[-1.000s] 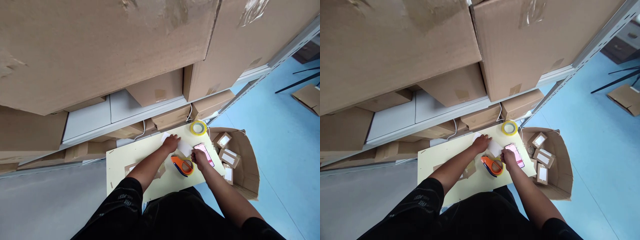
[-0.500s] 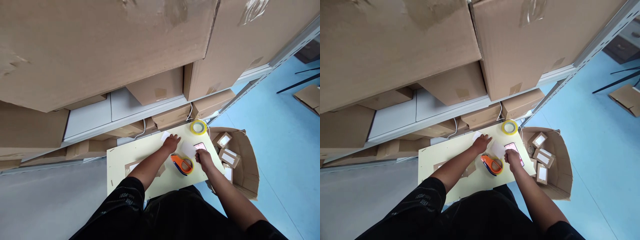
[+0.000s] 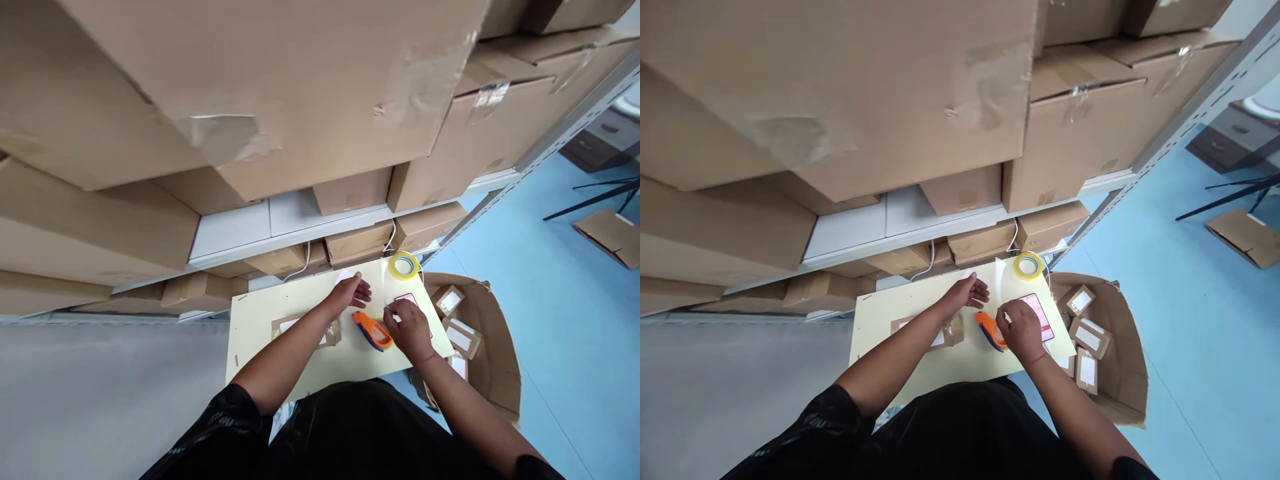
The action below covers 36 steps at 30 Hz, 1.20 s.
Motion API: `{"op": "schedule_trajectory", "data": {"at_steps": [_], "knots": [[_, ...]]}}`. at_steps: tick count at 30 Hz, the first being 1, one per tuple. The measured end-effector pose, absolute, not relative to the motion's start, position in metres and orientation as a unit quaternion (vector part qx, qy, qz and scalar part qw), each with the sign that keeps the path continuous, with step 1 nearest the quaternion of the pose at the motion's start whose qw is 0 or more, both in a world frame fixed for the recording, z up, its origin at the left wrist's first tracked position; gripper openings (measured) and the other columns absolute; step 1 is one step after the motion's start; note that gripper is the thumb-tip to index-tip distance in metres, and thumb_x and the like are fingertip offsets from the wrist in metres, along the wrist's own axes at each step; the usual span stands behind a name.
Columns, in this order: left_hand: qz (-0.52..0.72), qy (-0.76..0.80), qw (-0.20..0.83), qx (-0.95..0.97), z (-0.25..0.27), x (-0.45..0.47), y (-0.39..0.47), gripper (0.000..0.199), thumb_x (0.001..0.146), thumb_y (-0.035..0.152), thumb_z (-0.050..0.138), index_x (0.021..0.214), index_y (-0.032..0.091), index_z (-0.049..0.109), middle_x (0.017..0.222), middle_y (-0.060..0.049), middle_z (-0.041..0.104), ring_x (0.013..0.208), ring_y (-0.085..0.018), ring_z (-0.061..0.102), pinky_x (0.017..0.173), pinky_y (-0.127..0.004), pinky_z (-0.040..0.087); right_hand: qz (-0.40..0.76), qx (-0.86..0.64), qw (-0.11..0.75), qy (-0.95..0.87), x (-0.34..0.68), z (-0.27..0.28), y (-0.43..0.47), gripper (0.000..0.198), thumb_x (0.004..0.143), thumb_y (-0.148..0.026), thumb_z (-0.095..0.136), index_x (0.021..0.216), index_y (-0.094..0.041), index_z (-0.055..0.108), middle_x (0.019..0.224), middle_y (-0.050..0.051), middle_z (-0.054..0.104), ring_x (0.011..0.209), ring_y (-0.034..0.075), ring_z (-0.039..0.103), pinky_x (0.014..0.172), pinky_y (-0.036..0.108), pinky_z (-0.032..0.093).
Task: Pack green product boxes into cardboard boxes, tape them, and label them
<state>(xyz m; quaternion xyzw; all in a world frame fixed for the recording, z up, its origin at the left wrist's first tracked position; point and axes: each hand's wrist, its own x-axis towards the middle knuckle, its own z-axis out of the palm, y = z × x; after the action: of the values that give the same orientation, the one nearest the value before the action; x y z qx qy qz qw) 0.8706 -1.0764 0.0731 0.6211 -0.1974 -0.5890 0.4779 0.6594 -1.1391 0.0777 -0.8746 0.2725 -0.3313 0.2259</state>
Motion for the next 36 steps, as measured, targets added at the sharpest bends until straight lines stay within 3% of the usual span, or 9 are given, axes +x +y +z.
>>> {"op": "schedule_trajectory", "data": {"at_steps": [3,7,11,16,22,24,26,29,36], "knots": [[-0.589,-0.134,0.569,0.558,0.100,0.879,-1.045,0.070,0.090,0.081,0.043,0.094,0.015,0.065,0.094,-0.015,0.073,0.085,-0.026,0.074,0.068,-0.038,0.061,-0.330,-0.914,0.146,0.187,0.675,0.080,-1.123,0.016,0.096,-0.017,0.059,0.083,-0.022,0.066,0.079,0.006,0.068,0.077,0.020,0.063,0.077,0.034,0.050],[-0.515,-0.137,0.606,0.591,0.115,0.893,-0.996,0.052,0.086,0.068,0.065,0.089,0.015,0.064,0.085,-0.012,0.073,0.075,-0.023,0.073,0.059,-0.032,0.058,-0.303,-0.937,0.118,0.128,0.686,0.080,-1.102,0.013,0.098,-0.019,0.059,0.091,-0.021,0.071,0.085,0.007,0.071,0.080,0.021,0.064,0.080,0.036,0.051],[-0.478,-0.140,0.615,0.612,0.119,0.898,-0.950,0.040,0.083,0.054,0.074,0.088,0.015,0.064,0.079,-0.010,0.073,0.074,-0.022,0.072,0.061,-0.029,0.056,-0.248,-0.937,0.201,0.140,0.689,0.087,-1.077,0.016,0.099,-0.025,0.057,0.101,-0.024,0.074,0.096,0.010,0.074,0.091,0.025,0.068,0.088,0.040,0.055],[-0.417,-0.235,0.609,0.632,0.134,0.900,-0.899,0.040,0.086,0.056,0.071,0.086,0.016,0.068,0.080,-0.006,0.073,0.076,-0.018,0.068,0.077,-0.032,0.054,-0.216,-0.908,0.308,0.185,0.699,0.114,-1.049,0.029,0.096,-0.036,0.059,0.120,-0.026,0.070,0.115,0.013,0.073,0.111,0.031,0.066,0.099,0.049,0.055],[-0.387,-0.306,0.568,0.659,0.152,0.908,-0.858,0.042,0.087,0.057,0.070,0.080,0.015,0.068,0.076,-0.001,0.067,0.072,-0.016,0.058,0.068,-0.026,0.044,-0.262,-0.918,0.238,0.181,0.767,0.168,-1.043,0.039,0.091,-0.044,0.066,0.121,-0.021,0.070,0.135,0.016,0.067,0.134,0.039,0.053,0.119,0.061,0.031],[-0.393,-0.311,0.570,0.651,0.155,0.909,-0.850,0.042,0.085,0.057,0.073,0.081,0.015,0.068,0.075,0.000,0.065,0.072,-0.015,0.057,0.067,-0.026,0.042,-0.218,-0.915,0.292,0.170,0.791,0.179,-1.041,0.040,0.089,-0.048,0.068,0.119,-0.021,0.072,0.132,0.015,0.069,0.129,0.037,0.057,0.114,0.057,0.038],[-0.399,-0.316,0.579,0.637,0.159,0.910,-0.844,0.042,0.083,0.057,0.076,0.081,0.015,0.069,0.074,0.000,0.065,0.072,-0.016,0.057,0.068,-0.026,0.043,-0.138,-0.889,0.398,0.177,0.807,0.183,-1.036,0.035,0.089,-0.050,0.066,0.109,-0.022,0.074,0.114,0.010,0.076,0.108,0.031,0.067,0.095,0.045,0.051],[-0.401,-0.312,0.596,0.622,0.167,0.909,-0.833,0.044,0.082,0.057,0.078,0.083,0.014,0.070,0.077,-0.002,0.068,0.074,-0.016,0.060,0.072,-0.027,0.045,-0.061,-0.812,0.540,0.214,0.816,0.179,-1.028,0.032,0.088,-0.053,0.066,0.089,-0.022,0.073,0.082,0.001,0.073,0.073,0.020,0.064,0.065,0.029,0.049],[-0.359,-0.272,0.689,0.568,0.204,0.922,-0.823,0.046,0.089,0.059,0.070,0.086,0.013,0.072,0.082,-0.008,0.071,0.078,-0.018,0.064,0.079,-0.031,0.050,-0.096,-0.736,0.632,0.223,0.806,0.192,-1.019,0.034,0.081,-0.053,0.074,0.078,-0.020,0.069,0.072,0.000,0.068,0.063,0.014,0.056,0.057,0.023,0.043]]}}
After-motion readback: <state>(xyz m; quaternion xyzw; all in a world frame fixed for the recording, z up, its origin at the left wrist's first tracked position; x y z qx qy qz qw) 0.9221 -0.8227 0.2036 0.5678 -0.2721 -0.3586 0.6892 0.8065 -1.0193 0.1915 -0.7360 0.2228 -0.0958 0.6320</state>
